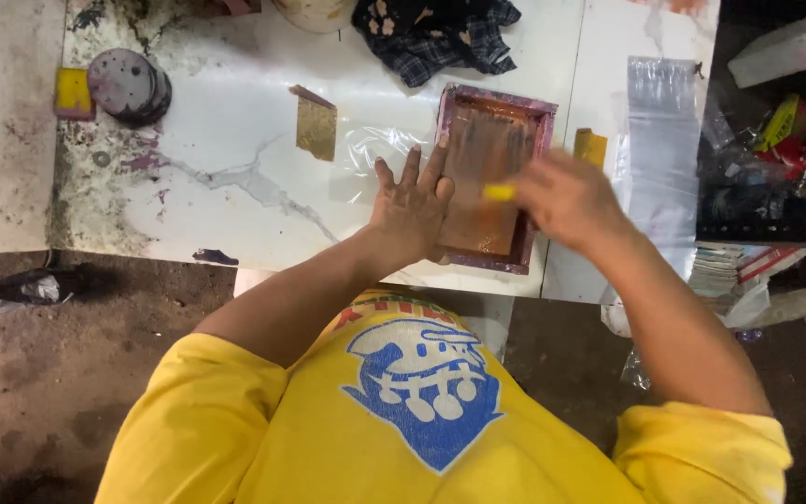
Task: The person uses a yellow sponge to apply orange paint onto a rectangular screen printing frame. They repeatedly spread the paint across the mesh surface, occasionally lifting the frame to check the coverage before continuing to apply more paint.
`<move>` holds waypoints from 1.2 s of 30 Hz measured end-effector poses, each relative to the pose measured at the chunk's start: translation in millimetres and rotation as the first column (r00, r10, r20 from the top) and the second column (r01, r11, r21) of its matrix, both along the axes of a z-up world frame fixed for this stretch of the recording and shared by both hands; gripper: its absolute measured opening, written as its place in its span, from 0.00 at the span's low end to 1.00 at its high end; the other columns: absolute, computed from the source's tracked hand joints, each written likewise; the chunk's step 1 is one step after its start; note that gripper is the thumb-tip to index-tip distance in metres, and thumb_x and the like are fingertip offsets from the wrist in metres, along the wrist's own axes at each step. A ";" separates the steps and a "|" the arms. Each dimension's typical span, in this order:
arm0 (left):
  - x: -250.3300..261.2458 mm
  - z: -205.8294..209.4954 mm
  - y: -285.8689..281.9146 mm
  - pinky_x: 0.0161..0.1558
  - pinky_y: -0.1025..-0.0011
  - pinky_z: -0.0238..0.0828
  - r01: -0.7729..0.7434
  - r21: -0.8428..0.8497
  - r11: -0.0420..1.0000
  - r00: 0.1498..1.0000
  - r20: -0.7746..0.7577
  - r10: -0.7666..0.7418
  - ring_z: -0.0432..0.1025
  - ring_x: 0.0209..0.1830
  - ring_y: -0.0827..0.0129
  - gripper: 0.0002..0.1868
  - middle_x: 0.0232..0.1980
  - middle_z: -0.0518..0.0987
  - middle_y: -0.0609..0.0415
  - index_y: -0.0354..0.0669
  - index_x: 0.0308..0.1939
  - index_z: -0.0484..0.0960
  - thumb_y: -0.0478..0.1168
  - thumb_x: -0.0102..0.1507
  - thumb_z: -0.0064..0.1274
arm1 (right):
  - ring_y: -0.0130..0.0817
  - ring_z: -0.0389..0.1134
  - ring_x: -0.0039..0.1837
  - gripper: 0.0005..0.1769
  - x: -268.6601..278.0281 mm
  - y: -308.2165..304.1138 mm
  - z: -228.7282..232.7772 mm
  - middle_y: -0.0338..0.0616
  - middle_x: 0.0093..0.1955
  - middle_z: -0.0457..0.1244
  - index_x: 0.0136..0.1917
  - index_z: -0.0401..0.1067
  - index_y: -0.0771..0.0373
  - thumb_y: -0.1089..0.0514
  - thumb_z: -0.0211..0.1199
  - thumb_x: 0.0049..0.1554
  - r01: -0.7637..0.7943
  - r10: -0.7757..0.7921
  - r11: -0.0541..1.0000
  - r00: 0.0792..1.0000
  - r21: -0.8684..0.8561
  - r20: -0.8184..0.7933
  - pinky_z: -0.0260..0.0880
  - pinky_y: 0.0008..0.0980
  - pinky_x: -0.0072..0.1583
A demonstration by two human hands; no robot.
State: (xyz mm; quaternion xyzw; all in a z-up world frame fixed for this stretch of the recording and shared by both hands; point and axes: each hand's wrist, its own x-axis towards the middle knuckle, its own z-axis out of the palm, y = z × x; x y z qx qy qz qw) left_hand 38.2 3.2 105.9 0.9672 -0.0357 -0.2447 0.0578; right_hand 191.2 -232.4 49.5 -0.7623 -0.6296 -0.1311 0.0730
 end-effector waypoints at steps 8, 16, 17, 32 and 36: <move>-0.1 -5.6 0.6 0.64 0.24 0.48 0.017 -0.003 1.000 1.000 -0.002 -0.017 0.49 0.79 0.36 0.49 0.82 0.42 0.33 0.43 0.66 0.64 0.70 0.54 0.63 | 0.47 0.68 0.43 0.07 12.9 30.1 -47.2 0.40 0.38 0.59 0.44 0.74 0.58 0.55 0.69 0.58 0.440 -0.407 0.875 0.895 0.204 -0.184 0.67 0.43 0.43; 1.7 -7.3 1.6 0.64 0.25 0.47 0.003 -0.013 1.000 1.000 0.001 -0.003 0.49 0.79 0.36 0.48 0.82 0.43 0.33 0.43 0.65 0.64 0.72 0.55 0.61 | 0.51 0.71 0.42 0.11 -2.2 55.8 -54.3 0.46 0.35 0.63 0.39 0.71 0.57 0.54 0.72 0.52 0.558 -0.518 0.789 0.829 0.256 -0.211 0.70 0.47 0.45; 0.9 -7.8 1.1 0.64 0.25 0.47 0.007 -0.011 1.000 1.000 0.004 -0.007 0.49 0.79 0.35 0.49 0.82 0.43 0.33 0.43 0.65 0.64 0.72 0.55 0.61 | 0.54 0.71 0.42 0.09 -5.3 56.9 -46.2 0.48 0.35 0.64 0.39 0.72 0.60 0.57 0.71 0.53 0.579 -0.533 0.779 0.814 0.241 -0.233 0.70 0.47 0.45; 1.2 -5.4 0.1 0.64 0.24 0.47 0.022 0.005 1.000 1.000 0.003 -0.022 0.49 0.79 0.34 0.49 0.81 0.45 0.32 0.43 0.66 0.64 0.74 0.55 0.59 | 0.48 0.65 0.50 0.04 10.3 55.5 -9.9 0.41 0.44 0.59 0.48 0.76 0.58 0.57 0.64 0.62 0.462 -0.451 0.882 0.885 0.090 -0.118 0.65 0.42 0.48; 10.1 -14.9 -3.6 0.67 0.28 0.42 0.005 0.053 0.999 0.995 -0.104 0.001 0.35 0.82 0.40 0.52 0.85 0.30 0.46 0.51 0.67 0.59 0.74 0.51 0.62 | 0.46 0.61 0.53 0.07 18.5 57.2 -23.2 0.43 0.48 0.64 0.49 0.77 0.62 0.68 0.59 0.59 0.355 -0.355 0.934 0.934 -0.034 -0.028 0.65 0.45 0.43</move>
